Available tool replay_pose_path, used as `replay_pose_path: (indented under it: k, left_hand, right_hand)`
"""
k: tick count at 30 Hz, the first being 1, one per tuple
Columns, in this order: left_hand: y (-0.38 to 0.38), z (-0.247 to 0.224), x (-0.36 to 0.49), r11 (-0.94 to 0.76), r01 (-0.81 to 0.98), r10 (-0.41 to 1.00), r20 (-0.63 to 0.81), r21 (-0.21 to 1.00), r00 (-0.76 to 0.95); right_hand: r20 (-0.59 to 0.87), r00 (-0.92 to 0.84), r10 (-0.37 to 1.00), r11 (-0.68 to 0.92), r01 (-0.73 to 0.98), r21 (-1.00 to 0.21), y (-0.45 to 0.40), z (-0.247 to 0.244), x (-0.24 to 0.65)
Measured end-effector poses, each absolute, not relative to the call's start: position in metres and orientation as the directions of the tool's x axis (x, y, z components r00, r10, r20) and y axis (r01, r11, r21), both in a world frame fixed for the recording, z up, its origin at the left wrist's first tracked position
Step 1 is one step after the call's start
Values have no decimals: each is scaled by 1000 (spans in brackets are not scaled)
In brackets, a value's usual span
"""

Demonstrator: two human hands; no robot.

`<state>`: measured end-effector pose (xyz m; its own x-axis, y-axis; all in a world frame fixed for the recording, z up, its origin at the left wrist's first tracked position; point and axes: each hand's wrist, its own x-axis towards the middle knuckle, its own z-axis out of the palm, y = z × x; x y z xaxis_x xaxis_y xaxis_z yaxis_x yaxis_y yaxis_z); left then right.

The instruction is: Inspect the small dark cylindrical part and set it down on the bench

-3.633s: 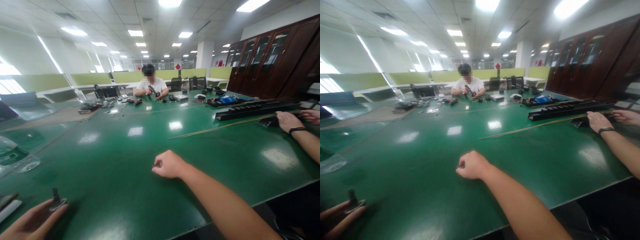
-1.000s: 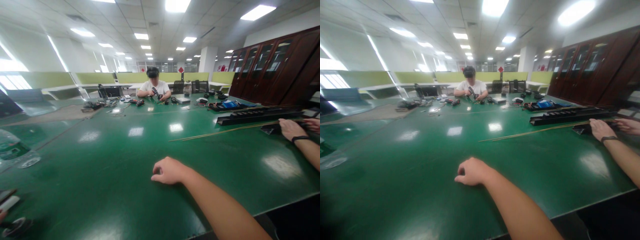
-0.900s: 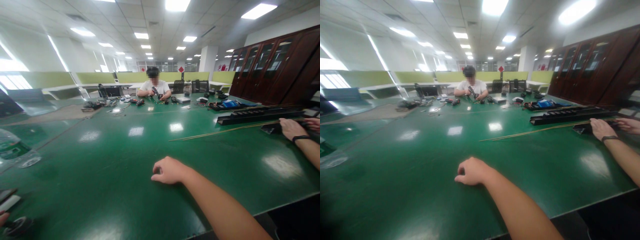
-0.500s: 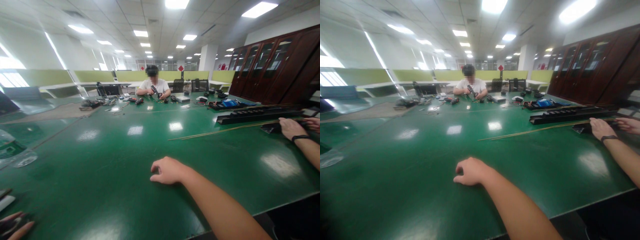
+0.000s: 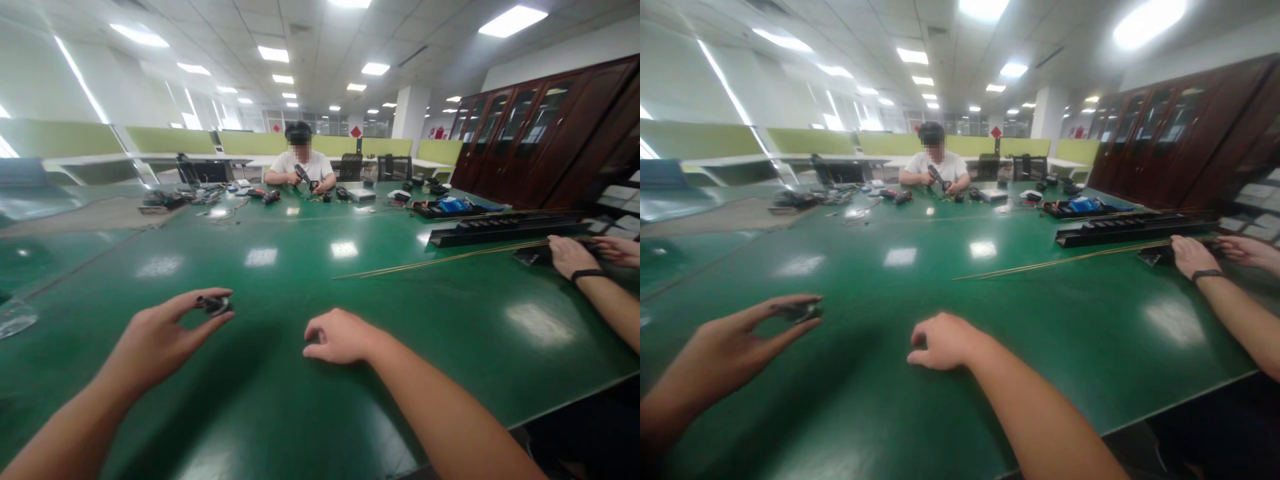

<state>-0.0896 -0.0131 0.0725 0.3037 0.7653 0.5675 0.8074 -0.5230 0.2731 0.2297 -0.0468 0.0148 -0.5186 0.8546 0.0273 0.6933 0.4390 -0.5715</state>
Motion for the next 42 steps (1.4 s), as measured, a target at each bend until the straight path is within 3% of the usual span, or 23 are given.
replay_pose_path:
  k: [2,7,13,25,42]
  left_hand:
    - [-3,64,-59,-610,741,739,539,281,404]
    - [-1,27,-1,-850,456,523,533,265,665]
    - [-12,4,9,-845,306,502,456,438,735]
    - [-15,0,8,-743,407,640,385,531,665]
    - [-14,0,7,-725,384,627,316,572,712]
  right_hand:
    - [32,-472,881,405,716,-569,-42,14,235]
    - [23,-379,925,326,759,-563,-34,12,241]
    - [21,-483,875,414,726,-549,-43,9,227]
    - [0,-475,880,388,719,-576,-47,9,226]
    - [38,-498,866,428,700,-572,-47,8,227]
